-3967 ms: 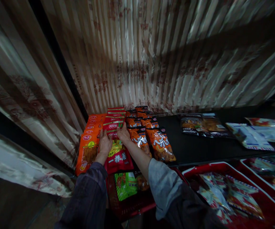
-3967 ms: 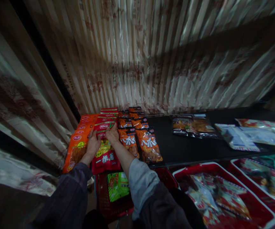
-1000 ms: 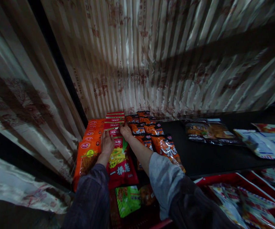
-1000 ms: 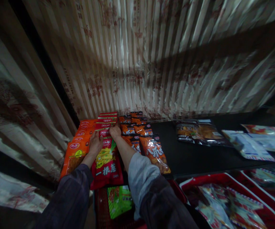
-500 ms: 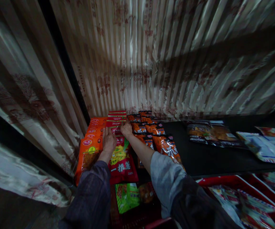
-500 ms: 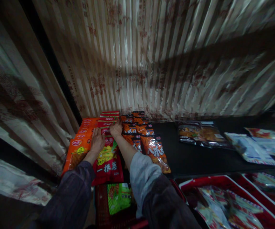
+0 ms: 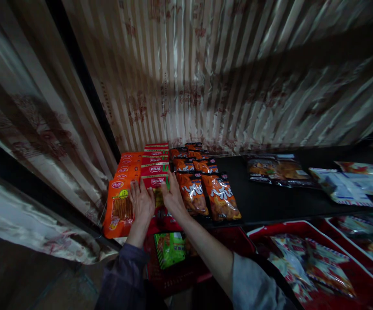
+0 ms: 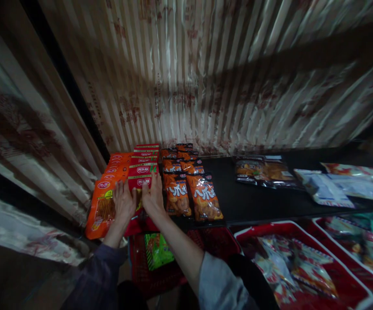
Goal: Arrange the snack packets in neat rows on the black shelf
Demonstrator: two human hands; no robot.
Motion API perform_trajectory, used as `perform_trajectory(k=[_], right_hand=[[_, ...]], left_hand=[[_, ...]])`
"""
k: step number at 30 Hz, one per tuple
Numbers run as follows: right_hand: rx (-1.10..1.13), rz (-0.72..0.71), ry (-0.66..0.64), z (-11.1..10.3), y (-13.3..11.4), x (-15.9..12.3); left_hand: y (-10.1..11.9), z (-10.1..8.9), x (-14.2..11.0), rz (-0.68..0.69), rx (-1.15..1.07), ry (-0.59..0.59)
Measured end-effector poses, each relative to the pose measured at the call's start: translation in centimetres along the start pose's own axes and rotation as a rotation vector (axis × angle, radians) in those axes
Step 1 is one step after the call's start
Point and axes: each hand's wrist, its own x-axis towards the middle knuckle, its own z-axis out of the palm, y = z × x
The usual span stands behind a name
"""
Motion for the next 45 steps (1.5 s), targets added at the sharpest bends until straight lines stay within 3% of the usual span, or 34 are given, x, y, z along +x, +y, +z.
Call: perform_trajectory(k=[4, 7, 14, 24, 30, 45], right_hand=[[-0.013, 0.086, -0.053, 0.7, 1.6, -4.2], [-0.04, 0.142, -0.07, 0.8, 2.3, -5.4], [-0.042, 0.13, -0.036, 1.5, 3.6, -4.6], [0.016, 0.092, -0.007, 1.4, 4.5, -4.5], [0.047, 0.073, 0.03, 2.5, 5.0, -4.4], [0.004, 0.073, -0.047, 2.1, 5.2, -4.9]], left_hand=[[-0.2, 0.1, -2.5, 0.005, 0.042, -0.031], [-0.3, 0.1, -3.2, -0.016, 0.063, -0.054], [-0.4, 0.7, -3.3, -0.002, 0.071, -0.057], [-0.7, 0.6, -4.5, 0.026, 0.074, 0.062], [-0.8, 1.1, -5.6, 0.044, 0.096, 0.018], [-0.9, 1.4, -5.1, 0.071, 0.145, 0.035]])
